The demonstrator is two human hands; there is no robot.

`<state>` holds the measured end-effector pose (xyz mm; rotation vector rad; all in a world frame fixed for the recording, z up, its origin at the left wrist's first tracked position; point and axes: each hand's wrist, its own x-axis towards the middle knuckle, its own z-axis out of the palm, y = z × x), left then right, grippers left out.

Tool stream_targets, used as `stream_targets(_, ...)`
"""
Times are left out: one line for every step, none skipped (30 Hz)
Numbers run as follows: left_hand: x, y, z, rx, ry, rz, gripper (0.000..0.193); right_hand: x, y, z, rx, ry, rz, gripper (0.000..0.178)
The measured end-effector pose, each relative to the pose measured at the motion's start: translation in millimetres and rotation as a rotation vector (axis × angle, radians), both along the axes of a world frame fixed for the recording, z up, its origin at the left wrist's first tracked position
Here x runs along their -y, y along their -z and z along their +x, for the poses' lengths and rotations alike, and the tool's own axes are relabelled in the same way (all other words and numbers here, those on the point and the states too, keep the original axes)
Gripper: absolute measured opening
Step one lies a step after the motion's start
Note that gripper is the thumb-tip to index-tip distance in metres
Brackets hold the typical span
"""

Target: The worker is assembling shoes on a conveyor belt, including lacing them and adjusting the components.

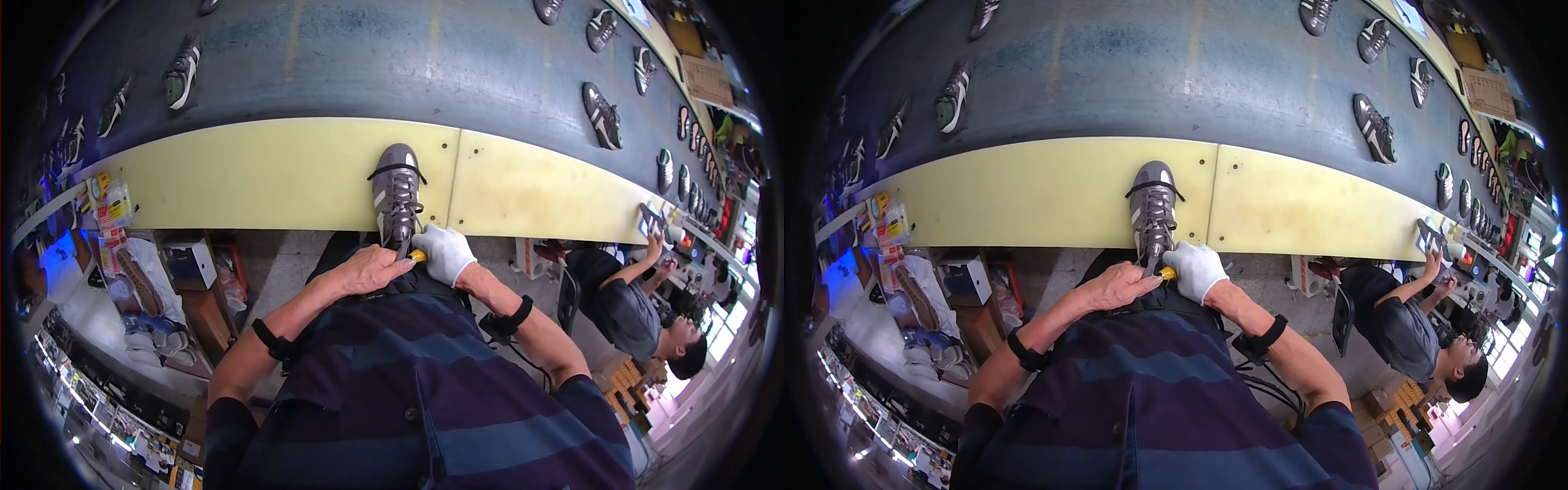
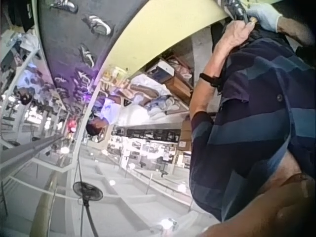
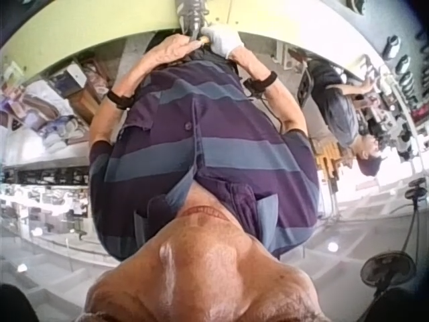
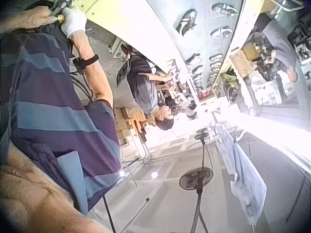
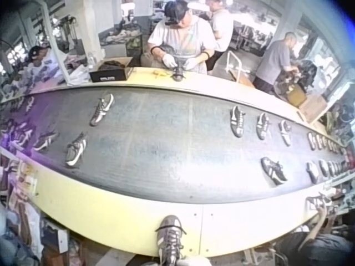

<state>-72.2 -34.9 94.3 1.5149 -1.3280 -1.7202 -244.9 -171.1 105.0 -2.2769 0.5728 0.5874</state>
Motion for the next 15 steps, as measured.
stream_targets(-1.2, 0.9, -1.0, 0.007, -0.018, -0.035, 0.060, -0.1, 0.2, -2.1, 0.002, -0.002, 0.002, 0.018)
stream_targets(-2.6, 2.0, -0.9, 0.009, -0.021, -0.035, 0.060, -0.4, 0.7, -6.2, 0.019, 0.002, 0.034, 0.017)
stream_targets(-0.4, -0.8, -0.2, -0.014, -0.016, 0.020, 0.058, 0.4, 0.6, -9.0, 0.033, 0.005, 0.065, 0.015)
stream_targets(1.5, -3.1, 0.1, -0.038, -0.011, 0.074, 0.056, 1.2, 1.4, -9.7, 0.033, 0.002, 0.062, 0.015)
stream_targets(1.6, -4.0, 0.3, -0.039, -0.015, 0.070, 0.056, 1.8, 1.9, -9.8, -0.001, 0.222, 0.326, 0.018)
stream_targets(0.7, -4.6, 1.4, -0.047, -0.012, 0.085, 0.054, 3.6, 0.9, -8.7, -0.035, 0.441, 0.587, 0.021)
stream_targets(0.7, -5.2, 1.8, -0.056, -0.009, 0.100, 0.053, 7.7, -1.3, -8.7, -0.130, 0.576, 0.762, 0.018)
stream_targets(1.9, -5.4, 1.2, -0.056, -0.013, 0.092, 0.053, 9.2, -3.9, -7.5, -0.130, 0.573, 0.754, 0.018)
stream_targets(1.1, -4.9, 0.8, -0.051, -0.010, 0.032, 0.051, 7.1, -8.1, -4.2, -0.183, 0.723, 0.844, 0.018)
stream_targets(0.5, -4.5, 0.7, -0.045, -0.007, -0.029, 0.050, 4.4, -13.2, -0.8, -0.236, 0.876, 0.932, 0.019)
stream_targets(-0.7, -4.1, 1.6, -0.046, -0.005, -0.036, 0.050, -1.0, -21.8, 0.7, -0.191, 0.857, 0.901, 0.018)
stream_targets(-0.5, -1.4, 2.6, -0.038, 0.024, -0.062, 0.051, -5.3, -36.0, 5.3, -0.146, 0.832, 0.868, 0.019)
stream_targets(-6.0, -0.6, 0.5, -0.034, 0.059, -0.080, 0.052, -19.2, -51.8, 5.8, -0.132, 0.840, 0.767, 0.019)
stream_targets(-13.5, -0.7, -4.3, -0.036, 0.062, -0.081, 0.052, -24.2, -57.0, -0.8, -0.132, 0.843, 0.766, 0.019)
stream_targets(-11.5, -5.3, -4.8, -0.056, 0.042, -0.095, 0.046, -19.4, -59.9, -5.8, -0.137, 0.835, 0.789, 0.019)
